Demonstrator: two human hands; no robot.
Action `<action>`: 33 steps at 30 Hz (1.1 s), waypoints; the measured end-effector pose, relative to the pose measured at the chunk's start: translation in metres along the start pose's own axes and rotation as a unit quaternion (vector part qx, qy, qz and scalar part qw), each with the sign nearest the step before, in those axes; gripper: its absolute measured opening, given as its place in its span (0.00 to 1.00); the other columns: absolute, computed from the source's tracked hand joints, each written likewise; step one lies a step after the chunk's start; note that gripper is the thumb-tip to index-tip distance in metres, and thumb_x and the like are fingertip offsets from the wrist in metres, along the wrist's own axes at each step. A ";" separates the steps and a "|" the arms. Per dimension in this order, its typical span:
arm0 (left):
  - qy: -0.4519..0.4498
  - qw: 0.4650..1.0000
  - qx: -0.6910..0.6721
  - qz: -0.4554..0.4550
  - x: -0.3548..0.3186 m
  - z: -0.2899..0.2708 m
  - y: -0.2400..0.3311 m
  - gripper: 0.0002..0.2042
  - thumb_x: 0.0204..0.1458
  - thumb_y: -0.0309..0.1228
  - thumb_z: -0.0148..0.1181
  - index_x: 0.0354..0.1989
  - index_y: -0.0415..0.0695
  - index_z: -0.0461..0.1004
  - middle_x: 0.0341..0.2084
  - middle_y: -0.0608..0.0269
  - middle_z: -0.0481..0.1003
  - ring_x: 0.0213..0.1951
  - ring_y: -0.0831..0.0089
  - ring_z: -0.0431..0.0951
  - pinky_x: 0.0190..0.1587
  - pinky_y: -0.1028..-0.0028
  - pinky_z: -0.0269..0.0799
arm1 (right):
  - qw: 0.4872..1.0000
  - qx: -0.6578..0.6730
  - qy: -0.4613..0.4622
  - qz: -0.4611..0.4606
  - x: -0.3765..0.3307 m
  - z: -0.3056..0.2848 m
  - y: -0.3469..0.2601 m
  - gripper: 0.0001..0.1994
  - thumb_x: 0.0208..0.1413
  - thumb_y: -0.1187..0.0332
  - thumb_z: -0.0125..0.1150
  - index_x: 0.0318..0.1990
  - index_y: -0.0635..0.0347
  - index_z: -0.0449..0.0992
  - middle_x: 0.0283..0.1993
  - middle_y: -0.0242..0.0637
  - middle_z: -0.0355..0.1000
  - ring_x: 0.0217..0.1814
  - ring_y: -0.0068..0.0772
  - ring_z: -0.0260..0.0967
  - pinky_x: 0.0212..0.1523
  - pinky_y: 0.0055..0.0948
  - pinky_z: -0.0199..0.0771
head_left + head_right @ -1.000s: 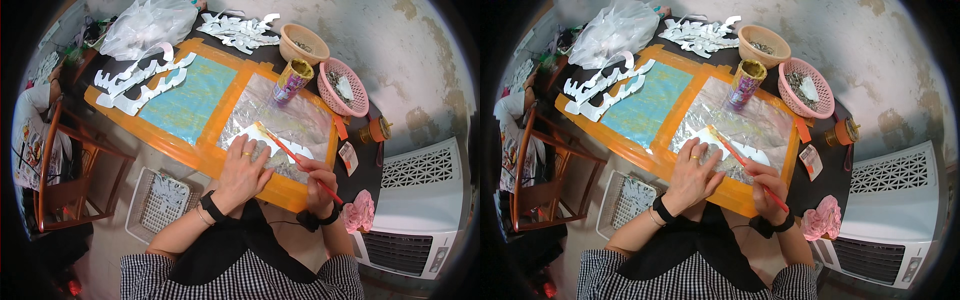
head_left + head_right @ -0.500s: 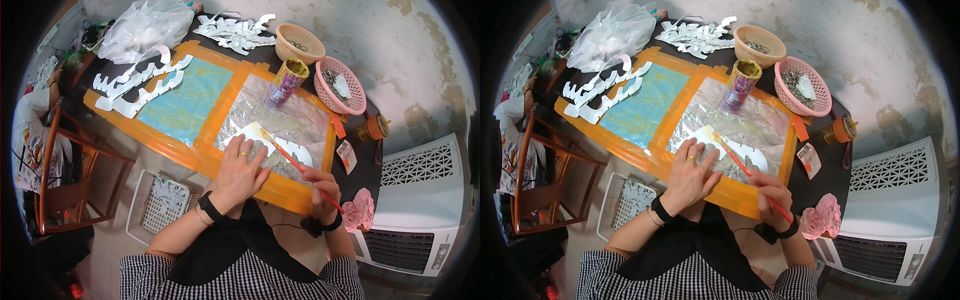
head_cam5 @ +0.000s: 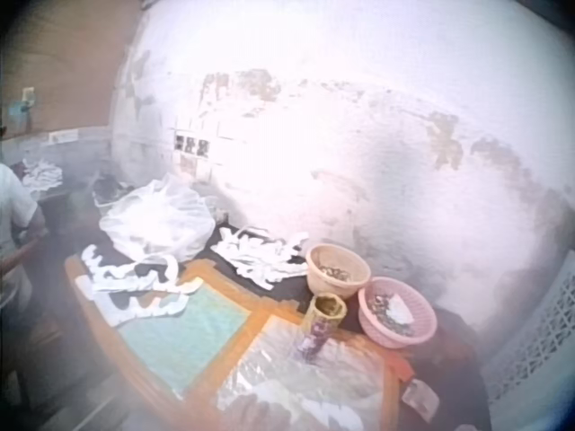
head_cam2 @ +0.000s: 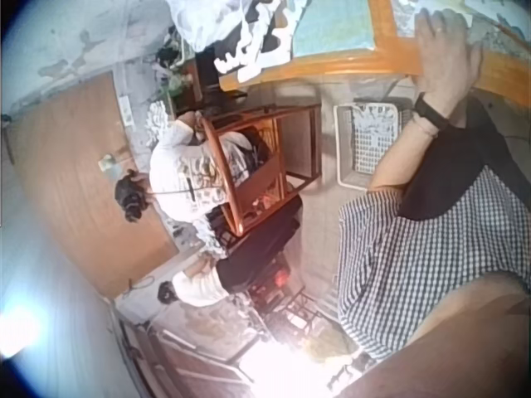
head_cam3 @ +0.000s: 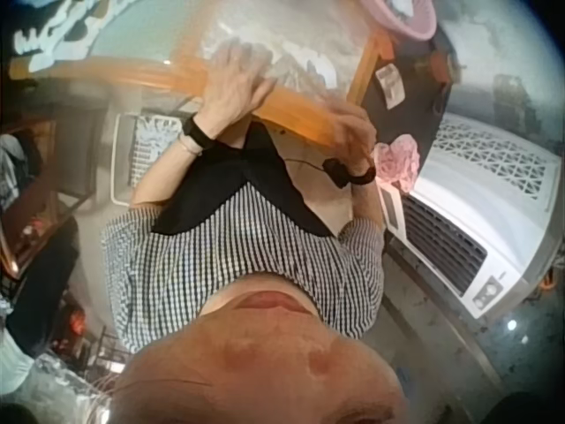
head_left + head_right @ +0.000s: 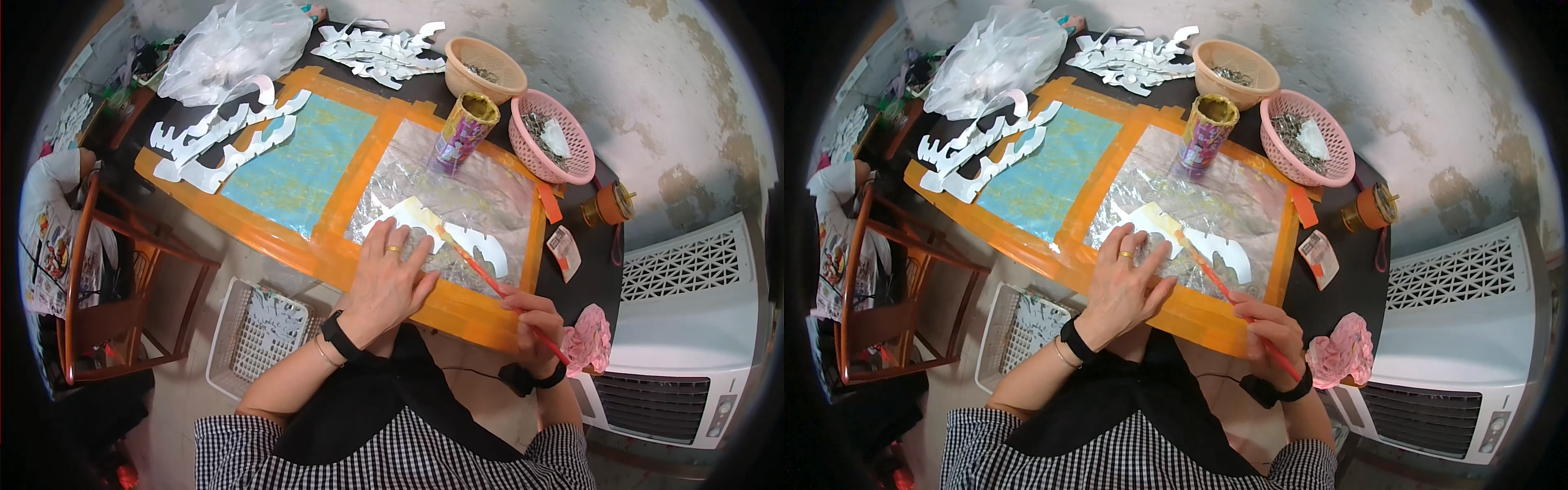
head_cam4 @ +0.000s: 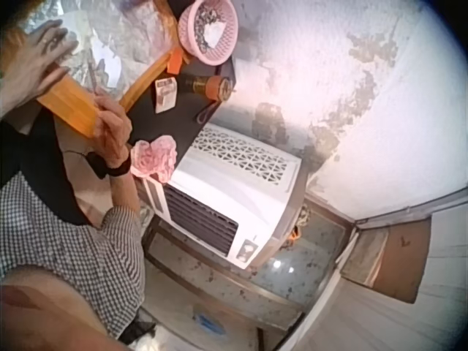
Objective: Applying adhesive to white shoe components using a brush.
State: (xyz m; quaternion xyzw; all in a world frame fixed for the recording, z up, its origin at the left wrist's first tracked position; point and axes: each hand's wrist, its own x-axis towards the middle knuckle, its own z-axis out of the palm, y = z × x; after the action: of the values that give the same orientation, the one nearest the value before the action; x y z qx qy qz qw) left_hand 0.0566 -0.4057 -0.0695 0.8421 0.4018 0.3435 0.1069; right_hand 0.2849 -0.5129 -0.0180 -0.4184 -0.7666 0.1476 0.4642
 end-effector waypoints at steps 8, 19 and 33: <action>-0.002 1.000 -0.001 -0.006 0.000 -0.001 0.000 0.23 0.46 0.39 0.66 0.51 0.47 0.73 0.49 0.45 0.68 0.58 0.44 0.62 0.59 0.52 0.60 | 0.999 -0.030 0.035 -0.005 -0.010 -0.023 -0.006 0.10 0.55 0.86 0.48 0.41 0.62 0.62 0.44 0.55 0.73 0.48 0.57 0.76 0.47 0.46 0.79; -0.017 1.000 -0.016 -0.011 0.000 -0.006 -0.002 0.23 0.47 0.38 0.65 0.52 0.45 0.72 0.49 0.45 0.67 0.58 0.43 0.61 0.61 0.52 0.58 | 0.972 -0.079 0.191 -0.110 0.108 -0.063 0.005 0.05 0.64 0.80 0.41 0.45 0.66 0.59 0.49 0.59 0.66 0.50 0.51 0.74 0.47 0.40 0.81; -0.001 1.000 -0.014 0.000 -0.003 -0.006 -0.002 0.22 0.48 0.39 0.64 0.51 0.44 0.72 0.48 0.44 0.68 0.58 0.43 0.61 0.62 0.51 0.57 | 0.984 0.047 0.148 0.085 0.219 -0.038 0.077 0.07 0.65 0.72 0.49 0.45 0.69 0.66 0.40 0.42 0.72 0.40 0.32 0.77 0.41 0.27 0.81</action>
State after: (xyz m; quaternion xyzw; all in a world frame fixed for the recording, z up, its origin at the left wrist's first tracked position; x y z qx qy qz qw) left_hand 0.0500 -0.4070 -0.0668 0.8410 0.3966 0.3484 0.1186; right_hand 0.3076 -0.3015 0.0833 -0.4770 -0.6432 0.1588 0.5776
